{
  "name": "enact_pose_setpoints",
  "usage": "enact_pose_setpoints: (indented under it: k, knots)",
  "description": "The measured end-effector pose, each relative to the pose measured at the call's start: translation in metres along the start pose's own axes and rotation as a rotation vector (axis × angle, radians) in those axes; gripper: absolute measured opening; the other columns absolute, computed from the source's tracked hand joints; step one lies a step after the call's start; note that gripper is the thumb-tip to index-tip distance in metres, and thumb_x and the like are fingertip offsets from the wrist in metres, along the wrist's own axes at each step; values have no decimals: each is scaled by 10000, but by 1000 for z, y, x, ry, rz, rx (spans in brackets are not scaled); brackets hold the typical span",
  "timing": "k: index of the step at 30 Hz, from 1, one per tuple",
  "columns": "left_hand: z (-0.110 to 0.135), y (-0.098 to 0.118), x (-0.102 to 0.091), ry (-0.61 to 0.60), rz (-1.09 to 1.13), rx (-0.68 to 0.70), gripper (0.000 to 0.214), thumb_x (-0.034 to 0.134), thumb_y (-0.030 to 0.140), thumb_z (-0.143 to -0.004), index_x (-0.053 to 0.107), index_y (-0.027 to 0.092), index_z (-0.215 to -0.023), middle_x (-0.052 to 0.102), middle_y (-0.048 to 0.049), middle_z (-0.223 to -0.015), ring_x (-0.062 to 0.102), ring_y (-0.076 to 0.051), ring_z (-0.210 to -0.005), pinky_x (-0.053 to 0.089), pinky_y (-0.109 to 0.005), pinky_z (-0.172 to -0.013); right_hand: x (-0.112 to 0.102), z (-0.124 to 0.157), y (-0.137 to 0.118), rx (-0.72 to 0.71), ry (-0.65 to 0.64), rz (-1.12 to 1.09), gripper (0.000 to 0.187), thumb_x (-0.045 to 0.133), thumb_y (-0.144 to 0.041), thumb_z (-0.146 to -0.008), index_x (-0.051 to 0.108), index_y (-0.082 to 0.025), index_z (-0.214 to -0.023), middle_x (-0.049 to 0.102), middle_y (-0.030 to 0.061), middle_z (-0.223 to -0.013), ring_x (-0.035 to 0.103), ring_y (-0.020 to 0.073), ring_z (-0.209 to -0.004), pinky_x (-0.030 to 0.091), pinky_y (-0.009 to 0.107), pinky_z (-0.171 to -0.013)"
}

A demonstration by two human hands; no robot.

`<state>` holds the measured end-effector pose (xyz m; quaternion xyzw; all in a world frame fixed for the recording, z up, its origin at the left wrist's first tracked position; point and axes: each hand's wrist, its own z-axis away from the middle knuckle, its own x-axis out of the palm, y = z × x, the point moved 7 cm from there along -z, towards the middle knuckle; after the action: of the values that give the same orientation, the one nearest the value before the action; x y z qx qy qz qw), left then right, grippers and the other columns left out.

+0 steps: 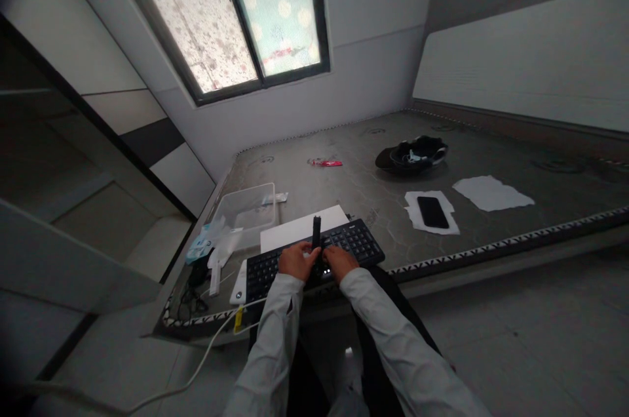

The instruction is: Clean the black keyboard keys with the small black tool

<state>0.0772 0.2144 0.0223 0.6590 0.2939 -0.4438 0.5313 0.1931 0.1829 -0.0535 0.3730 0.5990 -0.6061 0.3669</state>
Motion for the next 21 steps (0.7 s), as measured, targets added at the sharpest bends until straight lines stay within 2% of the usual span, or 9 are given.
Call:
enact_pose_setpoints:
  k: [9,15,21]
  knots:
    - [-8,-10,8,-5,15,10,311,613,495,-751,700,277,-956,729,-13,-886,665,-196,-867,474,-259,-765,-16,10,-13,23,-3,91,200,455,-183,-880,638,-130,-941,645,140,-988,609,248,-926,427,307,-759]
    - [-10,-10,12,7,27,46,309,601,508,-756,698,292,-956,729,-6,-879,664,-202,-871,475,-267,-756,-15,13,-13,10,21,100,198,451,-182,-872,627,-134,-948,647,139,-975,614,236,-909,429,297,-758]
    - [-11,-6,15,11,22,65,296,592,511,-761,693,307,-952,729,7,-877,665,-193,-855,476,-267,-754,-12,12,-6,87,-3,62,189,470,-194,-862,647,-148,-910,666,124,-945,626,229,-902,420,296,-777]
